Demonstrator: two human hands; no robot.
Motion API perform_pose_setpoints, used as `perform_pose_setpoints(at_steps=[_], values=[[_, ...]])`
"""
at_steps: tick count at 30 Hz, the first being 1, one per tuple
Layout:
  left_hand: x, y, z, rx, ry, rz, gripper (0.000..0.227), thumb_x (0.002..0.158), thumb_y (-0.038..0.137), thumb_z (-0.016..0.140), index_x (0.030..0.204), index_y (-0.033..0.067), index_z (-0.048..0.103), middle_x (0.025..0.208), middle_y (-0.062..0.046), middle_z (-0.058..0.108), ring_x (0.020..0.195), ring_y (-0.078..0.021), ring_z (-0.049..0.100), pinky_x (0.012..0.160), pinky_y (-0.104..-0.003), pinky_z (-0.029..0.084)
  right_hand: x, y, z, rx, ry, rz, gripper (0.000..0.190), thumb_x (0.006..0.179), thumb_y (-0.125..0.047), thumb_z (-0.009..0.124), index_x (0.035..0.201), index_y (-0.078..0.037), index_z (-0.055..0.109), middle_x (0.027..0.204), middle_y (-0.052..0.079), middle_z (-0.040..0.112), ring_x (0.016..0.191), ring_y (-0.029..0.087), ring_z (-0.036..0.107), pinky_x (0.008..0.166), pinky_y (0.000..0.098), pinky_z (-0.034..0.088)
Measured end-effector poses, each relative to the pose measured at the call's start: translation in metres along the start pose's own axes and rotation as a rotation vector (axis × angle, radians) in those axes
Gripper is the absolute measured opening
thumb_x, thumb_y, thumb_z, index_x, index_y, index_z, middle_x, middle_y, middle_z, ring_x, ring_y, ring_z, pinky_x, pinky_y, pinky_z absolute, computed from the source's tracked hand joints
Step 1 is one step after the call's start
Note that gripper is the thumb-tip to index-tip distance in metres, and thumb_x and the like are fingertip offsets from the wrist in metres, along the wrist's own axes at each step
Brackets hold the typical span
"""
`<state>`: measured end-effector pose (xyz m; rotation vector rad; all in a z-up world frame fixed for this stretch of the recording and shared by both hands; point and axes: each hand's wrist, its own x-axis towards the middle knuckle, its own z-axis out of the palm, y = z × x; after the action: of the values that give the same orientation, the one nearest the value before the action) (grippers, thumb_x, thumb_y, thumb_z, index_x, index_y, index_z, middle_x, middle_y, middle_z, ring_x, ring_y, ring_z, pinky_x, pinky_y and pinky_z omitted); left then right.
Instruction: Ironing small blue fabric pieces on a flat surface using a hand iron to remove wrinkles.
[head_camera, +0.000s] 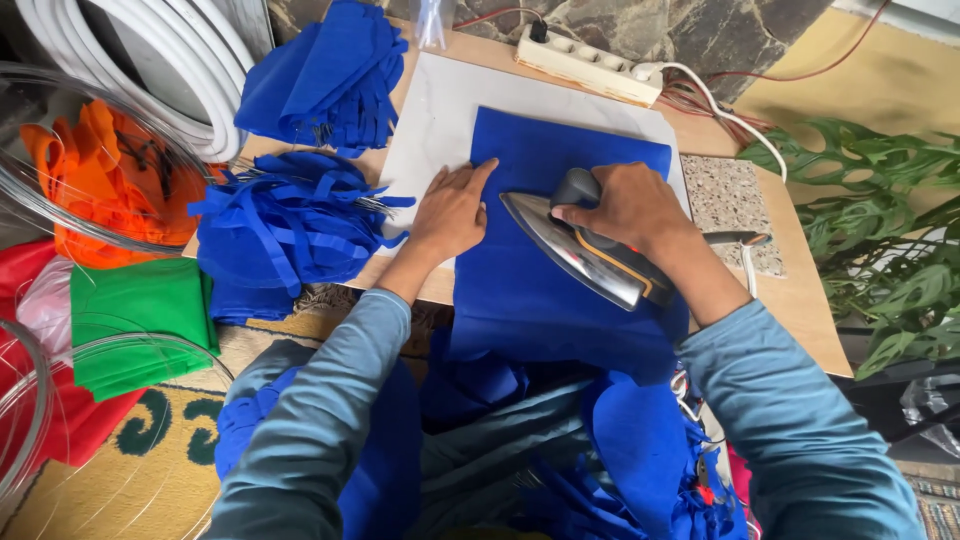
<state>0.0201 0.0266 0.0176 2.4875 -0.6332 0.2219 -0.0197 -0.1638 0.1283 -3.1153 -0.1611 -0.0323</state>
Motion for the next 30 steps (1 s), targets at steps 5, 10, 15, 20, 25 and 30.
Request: perform_pose_setpoints(at_steps=[5,10,15,20,25,30], values=[[0.006,-0.005,0.012,0.093,-0.082,0.004,0.051,0.082,0.011,0.044,0.132,0.0225,0.040,0.130,-0.008,0.042,0.128,-0.0279,0.030,0.107,-0.047,0.016,-0.011,0.006,-0.001,-0.006,-0.024,-0.012,0.043,0.069,-0.044,0.070,0.080,-0.003,0.066,0.064,0.016,0.063,0.070,0.034,0.065,0.055,0.0398,0.051],[0.007,-0.004,0.014,0.137,-0.096,-0.002,0.044,0.083,0.014,0.044,0.125,0.0259,0.050,0.131,-0.006,0.037,0.129,-0.0267,0.027,0.107,-0.046,0.014,-0.025,0.009,-0.008,-0.036,-0.066,-0.002,0.042,0.069,-0.044,0.069,0.081,-0.004,0.067,0.065,0.016,0.064,0.070,0.033,0.065,0.055,0.0387,0.051],[0.006,-0.003,0.013,0.126,-0.090,-0.010,0.044,0.082,0.015,0.045,0.124,0.0266,0.051,0.130,-0.005,0.038,0.129,-0.0259,0.027,0.107,-0.046,0.014,-0.046,0.014,-0.018,-0.023,-0.127,0.032,0.043,0.067,-0.045,0.068,0.079,-0.003,0.067,0.065,0.019,0.064,0.072,0.037,0.065,0.056,0.0418,0.051],[0.004,-0.009,0.019,0.112,-0.011,0.035,0.041,0.082,0.016,0.043,0.122,0.0213,0.053,0.127,-0.008,0.042,0.127,-0.0271,0.031,0.107,-0.047,0.016,-0.054,0.016,-0.034,0.039,-0.113,0.018,0.044,0.064,-0.045,0.071,0.074,-0.002,0.068,0.060,0.019,0.064,0.065,0.035,0.064,0.056,0.0389,0.050],[0.000,-0.008,0.023,0.065,0.121,0.052,0.038,0.086,0.024,0.038,0.118,0.0119,0.055,0.121,-0.011,0.048,0.123,-0.0274,0.038,0.105,-0.047,0.020,-0.038,0.032,-0.036,0.083,-0.024,0.063,0.048,0.070,-0.046,0.069,0.076,0.002,0.068,0.060,0.021,0.063,0.063,0.035,0.063,0.057,0.0394,0.049],[-0.007,-0.007,0.015,0.101,0.359,0.267,0.024,0.075,0.015,0.049,0.091,0.0069,0.065,0.089,-0.006,0.055,0.097,-0.0219,0.052,0.094,-0.041,0.034,-0.007,0.013,-0.021,-0.017,0.022,0.103,0.052,0.069,-0.052,0.067,0.086,-0.003,0.069,0.070,0.019,0.065,0.077,0.036,0.064,0.062,0.0419,0.050]])
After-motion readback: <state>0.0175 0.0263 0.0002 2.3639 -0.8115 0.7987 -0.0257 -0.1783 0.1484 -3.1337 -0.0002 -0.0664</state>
